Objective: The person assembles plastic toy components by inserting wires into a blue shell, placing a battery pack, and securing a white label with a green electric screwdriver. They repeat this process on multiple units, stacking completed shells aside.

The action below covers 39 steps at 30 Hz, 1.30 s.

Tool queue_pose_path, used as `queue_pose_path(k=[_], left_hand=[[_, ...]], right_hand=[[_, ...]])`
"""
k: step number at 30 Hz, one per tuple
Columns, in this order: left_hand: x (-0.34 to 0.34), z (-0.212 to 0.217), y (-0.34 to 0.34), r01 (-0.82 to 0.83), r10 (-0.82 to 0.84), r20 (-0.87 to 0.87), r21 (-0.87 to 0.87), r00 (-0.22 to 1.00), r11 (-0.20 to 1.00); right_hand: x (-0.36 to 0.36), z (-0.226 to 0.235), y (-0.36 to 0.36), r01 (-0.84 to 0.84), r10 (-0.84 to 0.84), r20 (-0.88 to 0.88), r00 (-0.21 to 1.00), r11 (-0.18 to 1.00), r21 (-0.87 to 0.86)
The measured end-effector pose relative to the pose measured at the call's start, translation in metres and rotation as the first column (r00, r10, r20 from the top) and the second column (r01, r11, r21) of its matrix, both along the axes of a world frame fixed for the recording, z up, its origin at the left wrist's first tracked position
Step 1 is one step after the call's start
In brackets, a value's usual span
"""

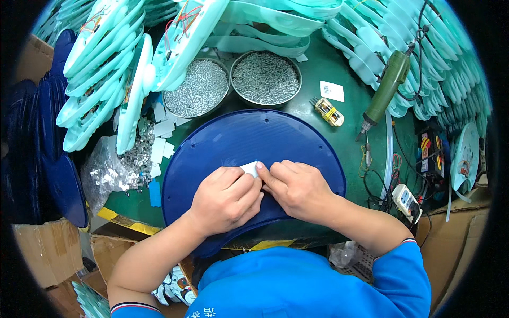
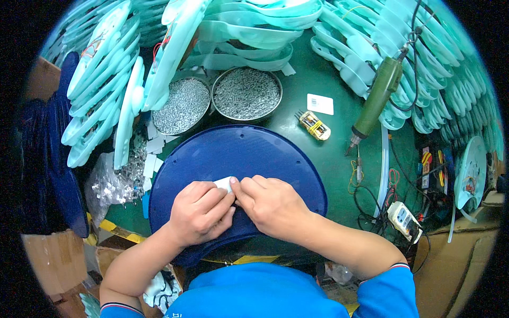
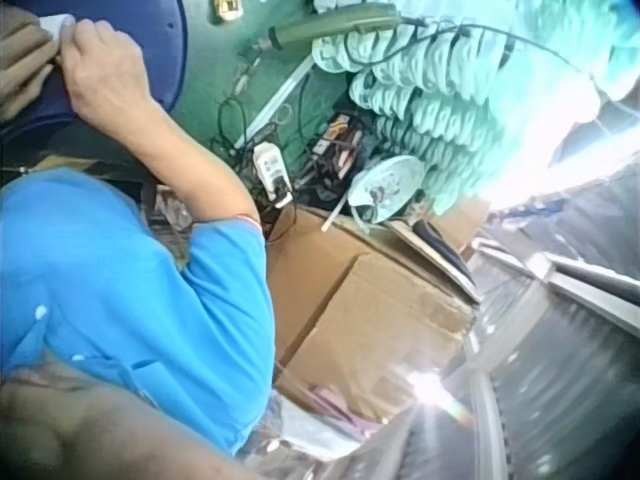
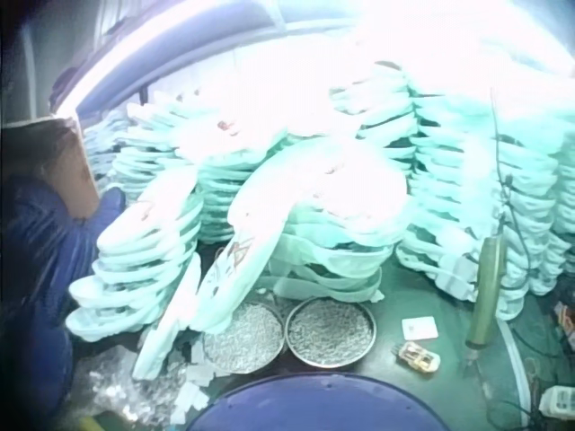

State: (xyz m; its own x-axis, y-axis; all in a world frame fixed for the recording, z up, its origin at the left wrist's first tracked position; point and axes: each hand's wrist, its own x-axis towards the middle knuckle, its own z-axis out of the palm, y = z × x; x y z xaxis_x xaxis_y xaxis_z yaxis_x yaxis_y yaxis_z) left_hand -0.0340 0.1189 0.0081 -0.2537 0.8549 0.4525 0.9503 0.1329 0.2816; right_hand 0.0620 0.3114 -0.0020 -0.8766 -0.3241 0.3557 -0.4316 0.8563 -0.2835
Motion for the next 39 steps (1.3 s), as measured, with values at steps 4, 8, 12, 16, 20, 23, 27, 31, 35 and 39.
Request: queue_pose_path(k=[4, 8, 12, 16, 20, 23, 27, 31, 35, 39], left_hand=[[-0.036, 0.007, 0.031, -0.154, 0.144, 0.102, 0.099, 0.984, 0.983], [-0.108, 0.005, 0.077, -0.361, 0.362, -0.050, 0.029, 0.931, 0.932], [-0.135, -0.009, 0.106, -0.371, 0.372, -0.027, -0.177, 0.928, 0.912], [-0.126, -0.007, 0.121, -0.279, 0.281, 0.008, -0.089, 0.960, 0.956], [-0.128, -0.002, 0.116, -0.281, 0.279, 0.027, 0.089, 0.960, 0.956], [-0.135, -0.003, 0.109, -0.301, 0.288, 0.165, 0.058, 0.943, 0.952], [-0.137, -0.002, 0.098, -0.323, 0.293, 0.308, 0.051, 0.905, 0.945], [-0.114, 0.016, 0.091, -0.314, 0.289, 0.366, 0.009, 0.885, 0.950], [-0.056, 0.021, 0.062, -0.094, 0.075, 0.392, 0.029, 0.917, 0.995], [-0.012, 0.022, 0.029, -0.061, 0.093, 0.516, -0.078, 0.851, 0.995]], right_hand=[[-0.001, 0.012, 0.017, 0.147, -0.167, 0.001, 0.986, 0.866, -0.477], [-0.002, 0.015, 0.078, 0.389, -0.652, -0.250, 0.715, 0.670, -0.633], [-0.003, 0.015, 0.147, 0.610, -0.885, -0.283, 0.371, 0.462, -0.644], [-0.003, -0.017, 0.193, 0.513, -0.895, 0.036, 0.445, 0.222, -0.829], [-0.013, -0.020, 0.201, 0.487, -0.790, 0.077, 0.609, 0.295, -0.822], [-0.020, -0.022, 0.207, 0.521, -0.822, -0.133, 0.554, 0.467, -0.715], [-0.014, 0.033, 0.178, 0.372, -0.742, 0.111, 0.661, 0.195, -0.908], [-0.013, 0.073, 0.128, -0.199, -0.290, -0.114, 0.950, -0.283, -0.938], [-0.012, 0.077, 0.088, -0.207, 0.054, -0.265, 0.963, -0.485, -0.850], [-0.015, 0.071, 0.036, -0.260, 0.022, -0.265, 0.964, -0.125, -0.957]])
